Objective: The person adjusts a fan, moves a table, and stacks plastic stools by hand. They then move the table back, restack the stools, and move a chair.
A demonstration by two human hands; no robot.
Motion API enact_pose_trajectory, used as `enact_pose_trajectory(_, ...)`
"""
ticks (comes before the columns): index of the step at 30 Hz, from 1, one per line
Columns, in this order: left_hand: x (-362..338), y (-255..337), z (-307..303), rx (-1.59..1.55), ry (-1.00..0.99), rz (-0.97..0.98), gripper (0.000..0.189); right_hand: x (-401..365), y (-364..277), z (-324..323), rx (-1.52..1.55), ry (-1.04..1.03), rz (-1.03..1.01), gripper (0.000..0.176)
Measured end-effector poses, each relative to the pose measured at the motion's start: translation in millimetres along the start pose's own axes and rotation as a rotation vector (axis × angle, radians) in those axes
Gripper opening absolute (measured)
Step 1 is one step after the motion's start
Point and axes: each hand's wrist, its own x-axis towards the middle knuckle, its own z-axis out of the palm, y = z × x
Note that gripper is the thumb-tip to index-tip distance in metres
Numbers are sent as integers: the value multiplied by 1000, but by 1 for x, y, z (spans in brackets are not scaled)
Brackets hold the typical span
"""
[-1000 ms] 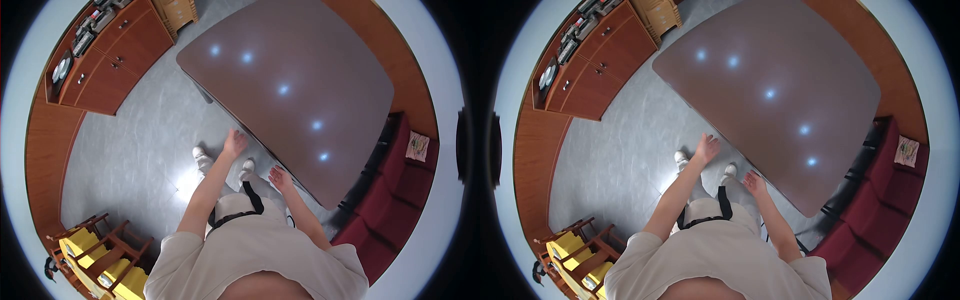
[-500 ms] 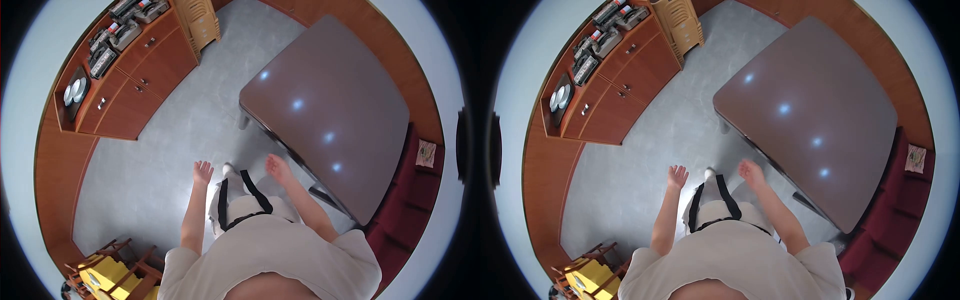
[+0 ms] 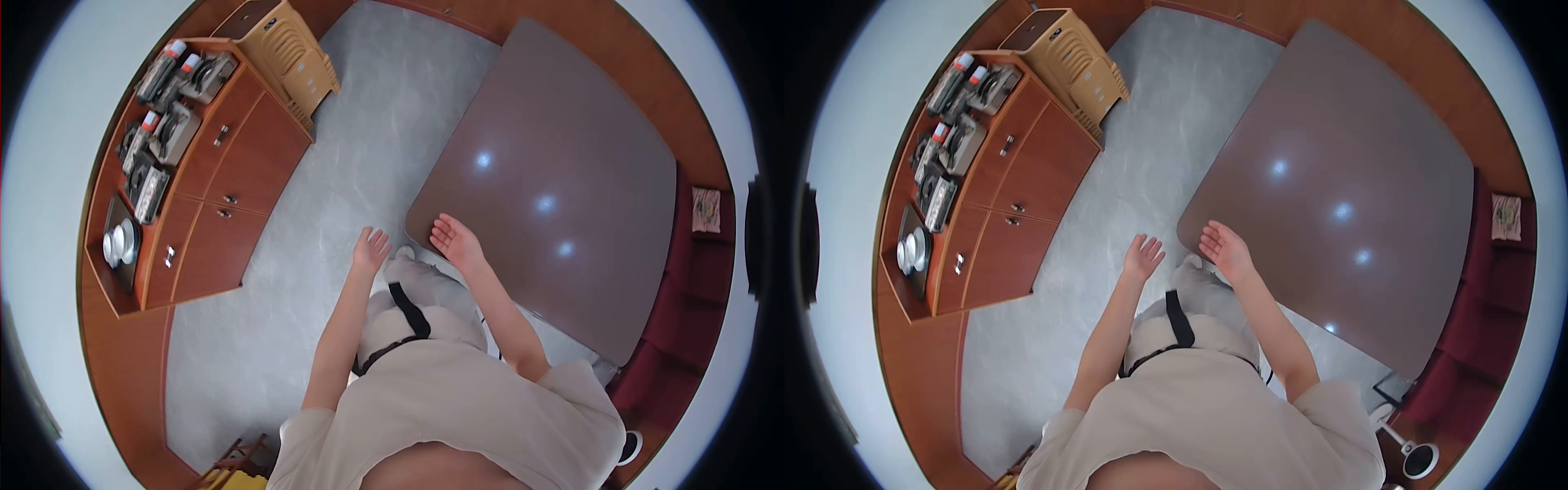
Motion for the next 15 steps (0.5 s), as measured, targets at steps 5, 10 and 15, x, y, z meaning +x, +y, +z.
enact_pose_trajectory(5, 47, 38, 54, 249, -70, -37, 55, 23, -30, 27, 82, 35, -79, 23)
enact_pose_trajectory(10, 114, 53, 124, 576, -143, -155, 60, 18, -67, 24, 326, 180, -307, 17)
enact_pose_trajectory(15, 178, 39, 210, 883, -267, -222, 59, 2, -76, -3, 545, 359, -527, 15)
